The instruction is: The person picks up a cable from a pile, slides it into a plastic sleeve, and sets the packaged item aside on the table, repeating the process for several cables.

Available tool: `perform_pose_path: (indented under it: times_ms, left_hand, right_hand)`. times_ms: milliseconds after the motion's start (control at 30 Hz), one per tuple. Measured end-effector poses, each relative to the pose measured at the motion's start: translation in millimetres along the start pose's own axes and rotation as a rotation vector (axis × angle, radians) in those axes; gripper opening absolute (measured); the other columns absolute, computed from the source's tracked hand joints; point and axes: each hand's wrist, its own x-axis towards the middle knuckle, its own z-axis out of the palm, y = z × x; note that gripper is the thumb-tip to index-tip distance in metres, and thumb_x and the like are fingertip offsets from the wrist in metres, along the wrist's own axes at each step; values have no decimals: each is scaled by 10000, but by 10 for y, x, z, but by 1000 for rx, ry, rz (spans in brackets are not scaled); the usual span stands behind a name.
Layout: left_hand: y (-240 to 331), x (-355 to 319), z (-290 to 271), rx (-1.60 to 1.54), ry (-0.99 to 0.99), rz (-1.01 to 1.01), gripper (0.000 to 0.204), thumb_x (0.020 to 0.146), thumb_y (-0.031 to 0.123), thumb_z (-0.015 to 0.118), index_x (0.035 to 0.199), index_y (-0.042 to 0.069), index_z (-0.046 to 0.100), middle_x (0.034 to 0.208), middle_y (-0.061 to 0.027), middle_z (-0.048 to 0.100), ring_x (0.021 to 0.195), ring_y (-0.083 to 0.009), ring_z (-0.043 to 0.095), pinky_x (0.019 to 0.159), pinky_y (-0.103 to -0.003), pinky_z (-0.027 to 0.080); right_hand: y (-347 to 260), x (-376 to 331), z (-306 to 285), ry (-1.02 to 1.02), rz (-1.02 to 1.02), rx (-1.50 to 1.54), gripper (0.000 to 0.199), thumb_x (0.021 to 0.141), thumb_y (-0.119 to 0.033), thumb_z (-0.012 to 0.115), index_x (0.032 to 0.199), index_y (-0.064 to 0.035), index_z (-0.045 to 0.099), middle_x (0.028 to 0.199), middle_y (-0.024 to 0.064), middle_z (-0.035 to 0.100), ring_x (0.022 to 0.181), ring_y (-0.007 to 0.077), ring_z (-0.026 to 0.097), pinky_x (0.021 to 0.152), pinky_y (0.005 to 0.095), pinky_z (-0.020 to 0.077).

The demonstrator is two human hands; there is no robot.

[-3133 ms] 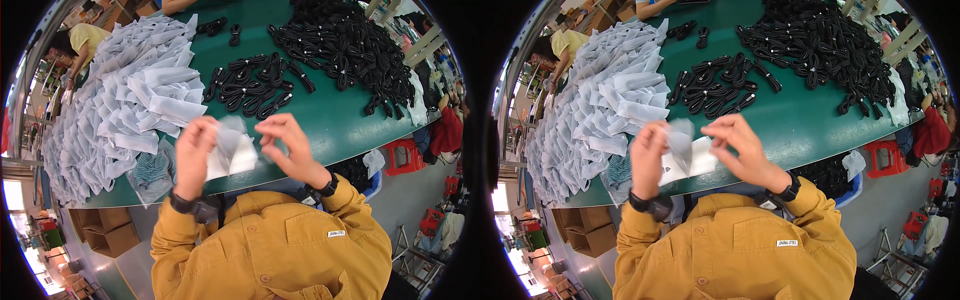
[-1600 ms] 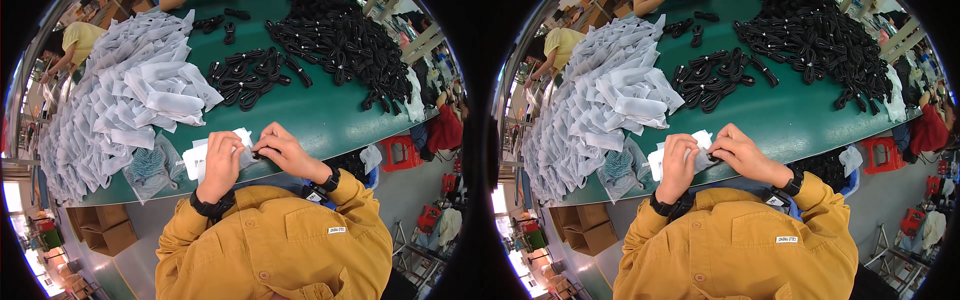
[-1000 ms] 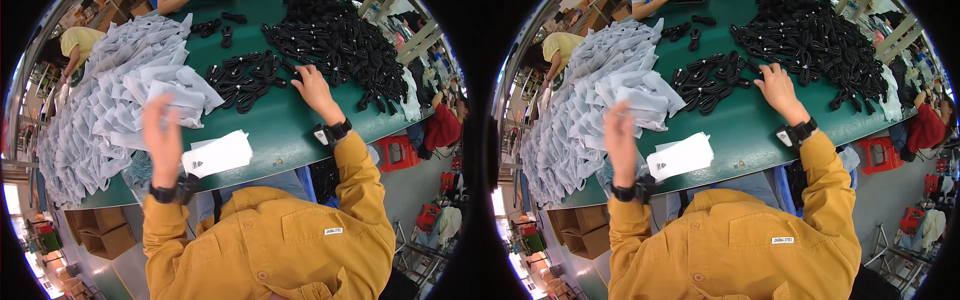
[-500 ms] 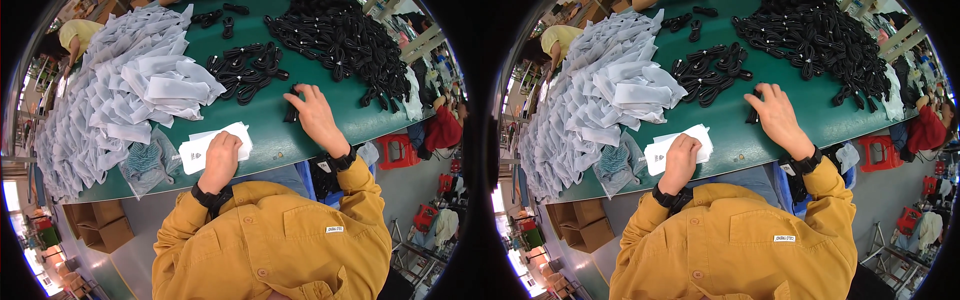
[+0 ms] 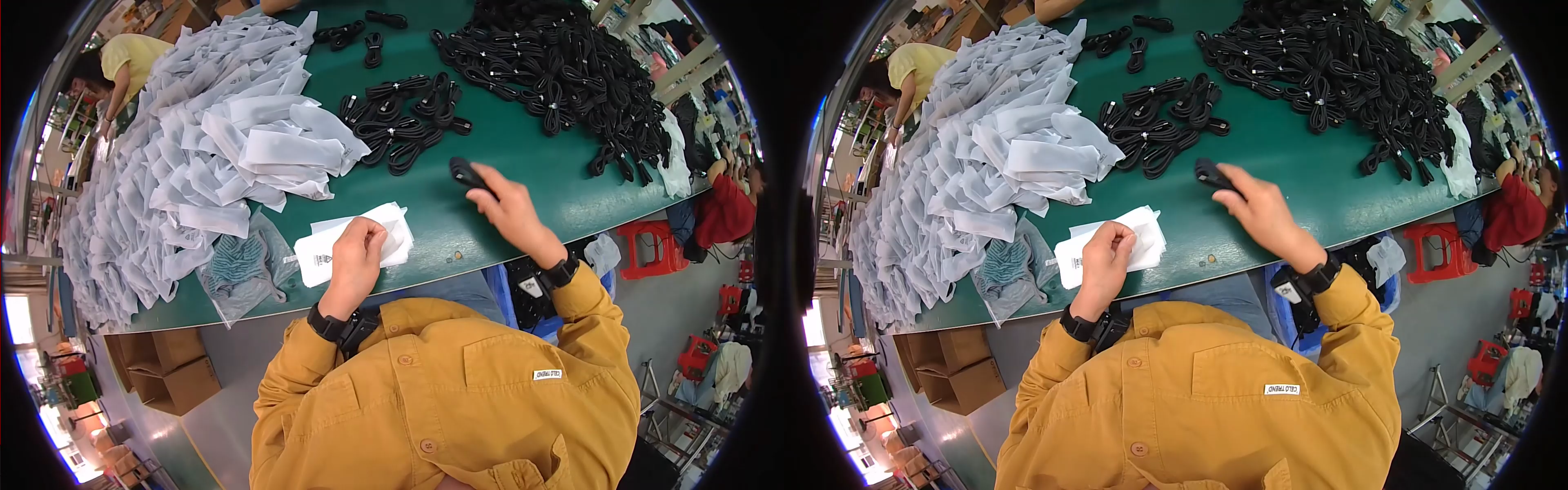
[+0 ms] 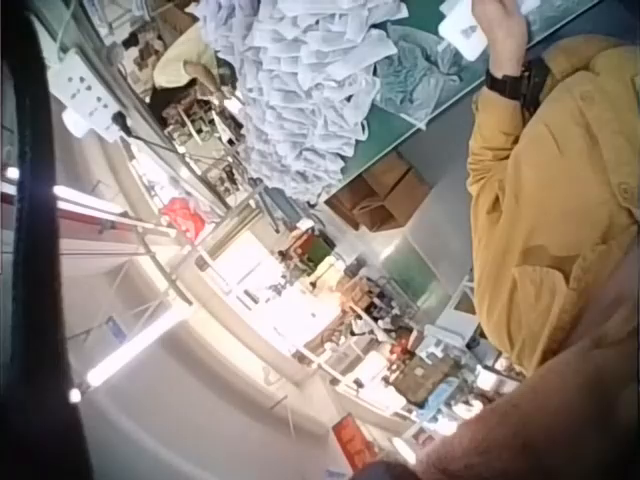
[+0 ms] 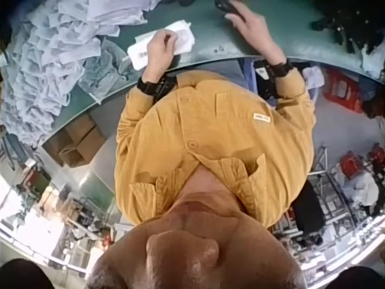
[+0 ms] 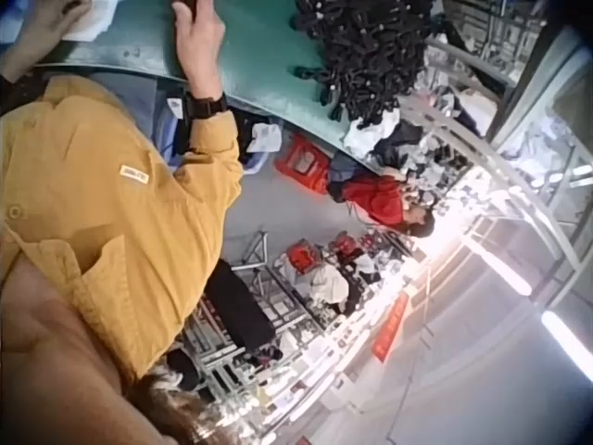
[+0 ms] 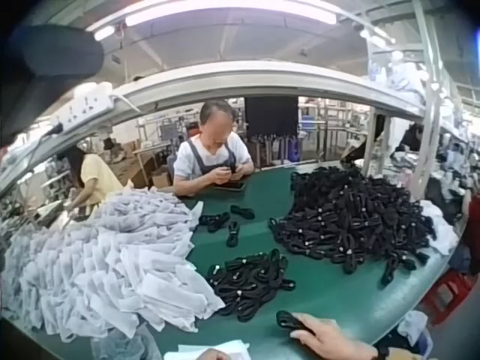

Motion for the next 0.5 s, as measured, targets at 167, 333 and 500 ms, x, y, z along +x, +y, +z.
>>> perform_pose_path:
  times_ms: [167,333,500]
  left_hand:
    - [19,4,6,-6,1,-19,44,918,19,618,924,-11,586,808,-66,614,725,-124,564,695,-266,482]
    - [55,9,0,-7,31,15,43,917,11,616,915,-9,578,831,-88,608,721,-150,569,682,-274,482]
    - [157,20,-7,83,77,275,74,869,-24,637,897,-2,572,878,-110,599,771,-231,575,700,-316,484]
  right_hand:
    - [-236,-72,267,-40,-227,24,428,870,-149,710,1275,-65,599,890,119,654,660,275,610,580,324,497]
    - [-430,-89,204,-267,-282,-301,363,848,-180,729,1184,-79,637,915,139,678,716,289,653,598,365,521]
    - [-410,-58,240,-251,-429,-268,351,857,-157,726,1192,-84,646,794,62,616,600,223,573,518,331,448]
